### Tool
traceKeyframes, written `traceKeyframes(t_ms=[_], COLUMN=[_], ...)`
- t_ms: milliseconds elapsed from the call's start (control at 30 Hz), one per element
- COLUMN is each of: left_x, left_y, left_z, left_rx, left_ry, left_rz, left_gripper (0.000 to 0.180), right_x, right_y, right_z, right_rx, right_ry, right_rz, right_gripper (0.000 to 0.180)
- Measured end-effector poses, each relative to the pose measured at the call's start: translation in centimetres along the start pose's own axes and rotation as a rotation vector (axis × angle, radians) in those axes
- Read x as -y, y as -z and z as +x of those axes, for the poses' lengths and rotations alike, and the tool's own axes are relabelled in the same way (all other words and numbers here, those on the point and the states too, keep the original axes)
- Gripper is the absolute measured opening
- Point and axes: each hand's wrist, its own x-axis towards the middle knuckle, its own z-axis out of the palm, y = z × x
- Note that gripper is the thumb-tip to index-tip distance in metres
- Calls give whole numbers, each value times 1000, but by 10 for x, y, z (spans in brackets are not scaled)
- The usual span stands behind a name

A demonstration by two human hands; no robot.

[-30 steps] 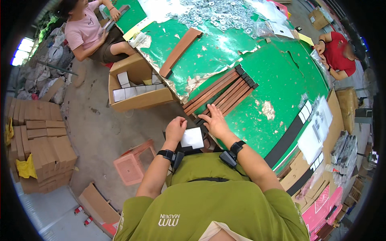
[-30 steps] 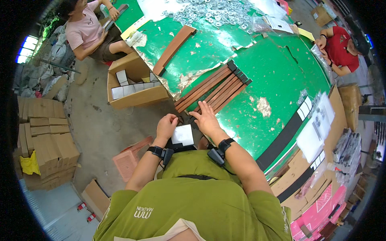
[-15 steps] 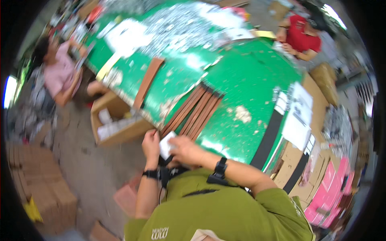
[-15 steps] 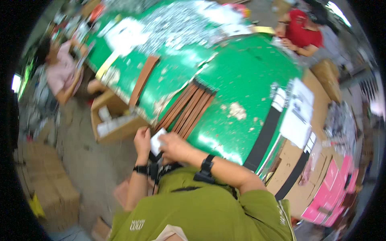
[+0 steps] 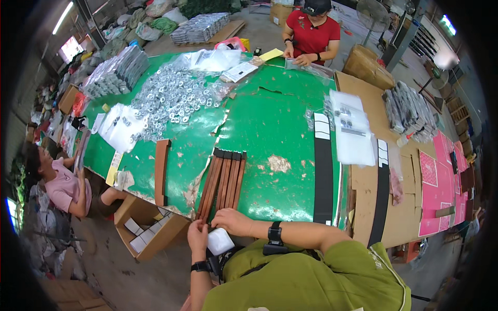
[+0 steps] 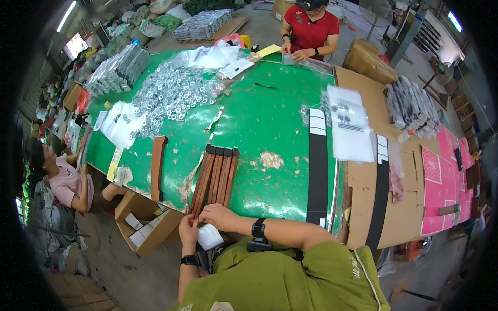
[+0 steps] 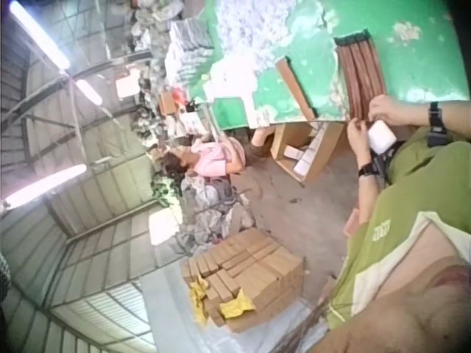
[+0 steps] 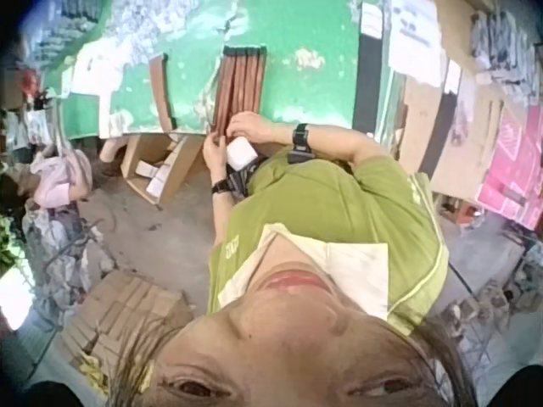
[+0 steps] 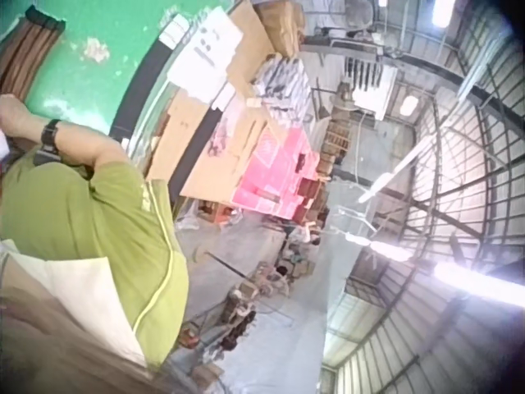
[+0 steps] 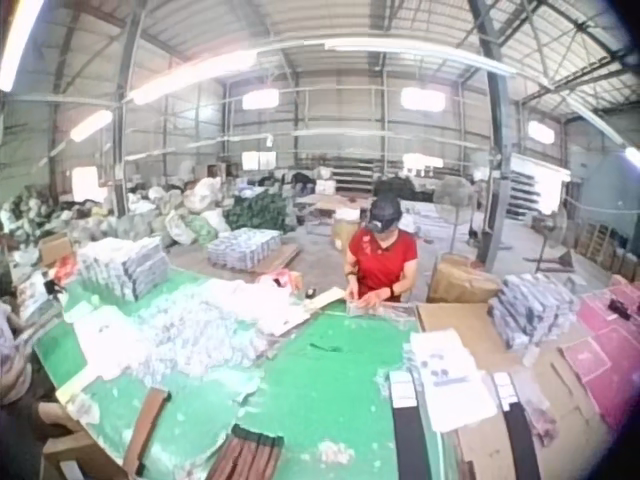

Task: Assembling a set of wooden slats by attaching plastic end caps and sliding them into a frame.

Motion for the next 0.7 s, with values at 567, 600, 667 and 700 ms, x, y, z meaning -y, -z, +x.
traceKeyframes(t_ms=[567,600,667,700], left_x=[-37,-37,-37,-33], left_y=[20,19,15,14], left_z=[-33,-34,-35,-38], left_rx=[104,103,134,135], left_ry=[-224,-220,-165,-158], left_rz=[-116,-120,-112,-116], left_gripper=[21,21,19,19], right_x=[-36,-38,-39,-36], right_y=[-35,-38,-39,-40], right_z=[-15,-16,-18,-19], right_rx=[108,113,118,93], right_ry=[-611,-613,-685,-654], right_rz=[451,449,551,534], right_gripper=[31,31,40,46])
